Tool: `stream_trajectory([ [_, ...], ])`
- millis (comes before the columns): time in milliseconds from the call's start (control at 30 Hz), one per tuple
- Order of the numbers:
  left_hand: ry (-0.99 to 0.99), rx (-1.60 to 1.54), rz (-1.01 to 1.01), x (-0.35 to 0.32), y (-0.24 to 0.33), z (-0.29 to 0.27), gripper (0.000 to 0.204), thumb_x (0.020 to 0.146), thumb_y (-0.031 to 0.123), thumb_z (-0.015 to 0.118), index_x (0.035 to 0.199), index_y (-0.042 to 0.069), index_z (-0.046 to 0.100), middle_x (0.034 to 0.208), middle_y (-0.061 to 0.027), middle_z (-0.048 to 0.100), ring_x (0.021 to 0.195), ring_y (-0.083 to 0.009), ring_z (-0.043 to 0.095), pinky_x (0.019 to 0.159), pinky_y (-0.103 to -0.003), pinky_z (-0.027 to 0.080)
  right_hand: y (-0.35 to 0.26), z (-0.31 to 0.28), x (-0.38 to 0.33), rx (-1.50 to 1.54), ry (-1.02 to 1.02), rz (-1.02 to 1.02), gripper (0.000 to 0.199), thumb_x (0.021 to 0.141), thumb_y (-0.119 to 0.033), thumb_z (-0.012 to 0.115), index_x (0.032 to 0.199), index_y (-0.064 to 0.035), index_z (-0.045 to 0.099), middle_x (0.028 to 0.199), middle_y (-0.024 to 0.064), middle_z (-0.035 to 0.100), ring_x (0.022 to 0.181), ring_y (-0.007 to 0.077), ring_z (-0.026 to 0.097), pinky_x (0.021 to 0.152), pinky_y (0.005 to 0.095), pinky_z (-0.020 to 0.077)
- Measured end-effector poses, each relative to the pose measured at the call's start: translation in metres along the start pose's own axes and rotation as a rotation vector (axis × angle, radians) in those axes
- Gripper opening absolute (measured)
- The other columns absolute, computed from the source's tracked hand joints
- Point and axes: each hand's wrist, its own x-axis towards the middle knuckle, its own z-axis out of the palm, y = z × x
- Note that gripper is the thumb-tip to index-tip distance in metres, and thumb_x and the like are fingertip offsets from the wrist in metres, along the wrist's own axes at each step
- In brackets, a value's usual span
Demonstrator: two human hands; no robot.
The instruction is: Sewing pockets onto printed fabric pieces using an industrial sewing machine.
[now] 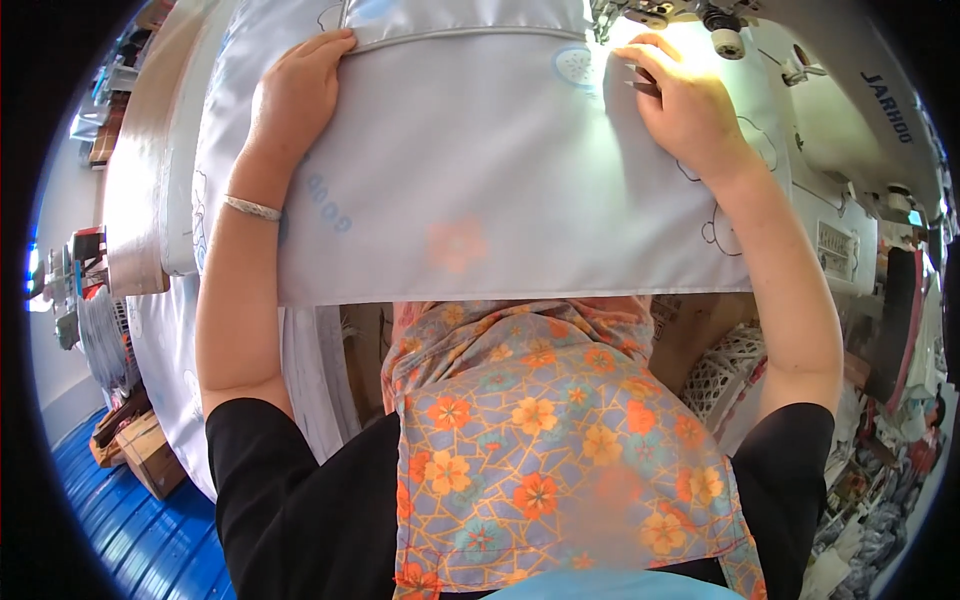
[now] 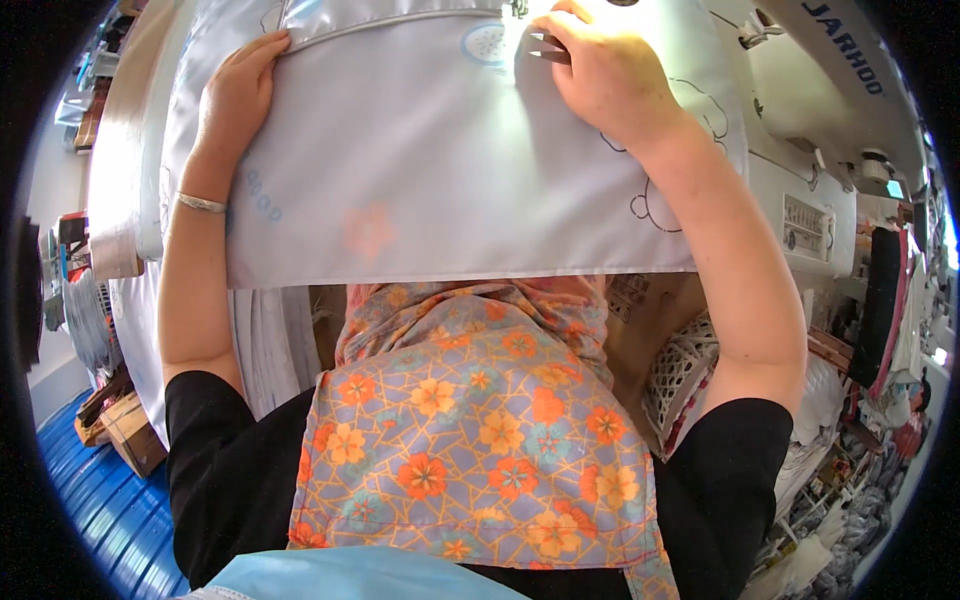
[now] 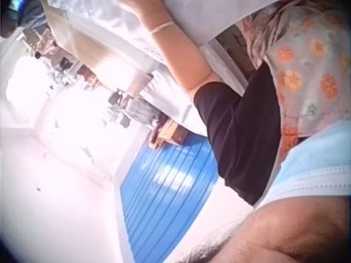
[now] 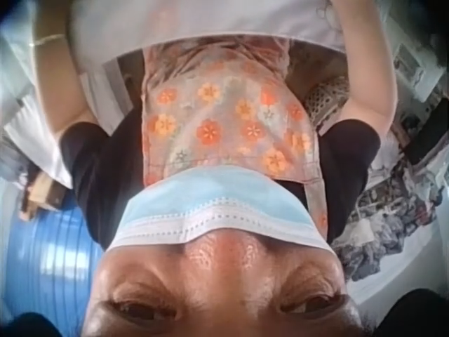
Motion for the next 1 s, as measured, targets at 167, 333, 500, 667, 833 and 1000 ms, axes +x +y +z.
stream_trajectory([
  [167,0.029,-0.068,-0.104,-0.013,-0.003,-0.006,0.03,0.084,0.002,0.053,0.112,0.006,0.064,0.121,-0.0091,0.063,0.106,-0.0288,0.061,0.091,-0.037,0.05,-0.012,-0.025,-0.012,0.047,-0.019,0.004,0.032,0.079,0.005,0.053,0.109,-0.0015,0.061,0.101,0.014,0.06,0.077,0.0288,0.059,0.071,0.0341,0.0488],
  [333,-0.051,-0.111,-0.182,-0.029,-0.015,-0.013,0.034,0.088,0.015,0.054,0.119,0.003,0.06,0.126,-0.0139,0.06,0.113,-0.0332,0.057,0.098,-0.04,0.044,-0.053,-0.046,-0.014,0.043,-0.169,0.211,0.032,0.093,-0.011,0.053,0.125,-0.0056,0.057,0.103,0.0173,0.065,0.085,0.0316,0.062,0.077,0.039,0.0488],
  [500,0.056,-0.061,-0.215,-0.028,-0.01,-0.013,0.032,0.089,0.019,0.054,0.115,0.004,0.062,0.121,-0.0137,0.061,0.113,-0.0335,0.056,0.097,-0.038,0.045,-0.092,-0.029,0.036,0.154,-0.254,0.046,0.036,0.096,-0.022,0.052,0.128,-0.0066,0.056,0.104,0.0188,0.066,0.091,0.0318,0.064,0.08,0.0372,0.0492],
  [667,-0.015,-0.15,-0.289,-0.018,-0.008,-0.016,0.013,0.089,0.018,0.057,0.093,0.007,0.062,0.094,-0.0102,0.063,0.093,-0.0312,0.06,0.083,-0.042,0.047,-0.118,0.02,0.098,0.249,-0.238,0.036,0.028,0.092,-0.022,0.061,0.111,-0.0017,0.059,0.094,0.0168,0.067,0.086,0.0316,0.064,0.075,0.0385,0.0488],
  [833,-0.005,-0.19,-0.35,-0.018,-0.009,-0.015,0.009,0.09,0.014,0.055,0.09,0.007,0.061,0.093,-0.01,0.063,0.091,-0.0312,0.061,0.081,-0.041,0.048,-0.124,0.078,0.148,0.237,-0.205,0.013,0.026,0.089,-0.023,0.064,0.101,-0.0009,0.059,0.09,0.0168,0.067,0.083,0.0315,0.064,0.074,0.0389,0.0493],
  [1000,0.032,-0.238,-0.385,-0.021,-0.008,-0.011,0.007,0.09,0.012,0.055,0.09,0.007,0.059,0.093,-0.0105,0.063,0.088,-0.0326,0.061,0.078,-0.041,0.049,-0.127,0.102,0.164,0.268,-0.219,0.0,0.023,0.088,-0.023,0.065,0.094,-0.0011,0.06,0.086,0.0147,0.067,0.08,0.0305,0.065,0.071,0.0394,0.0494],
])
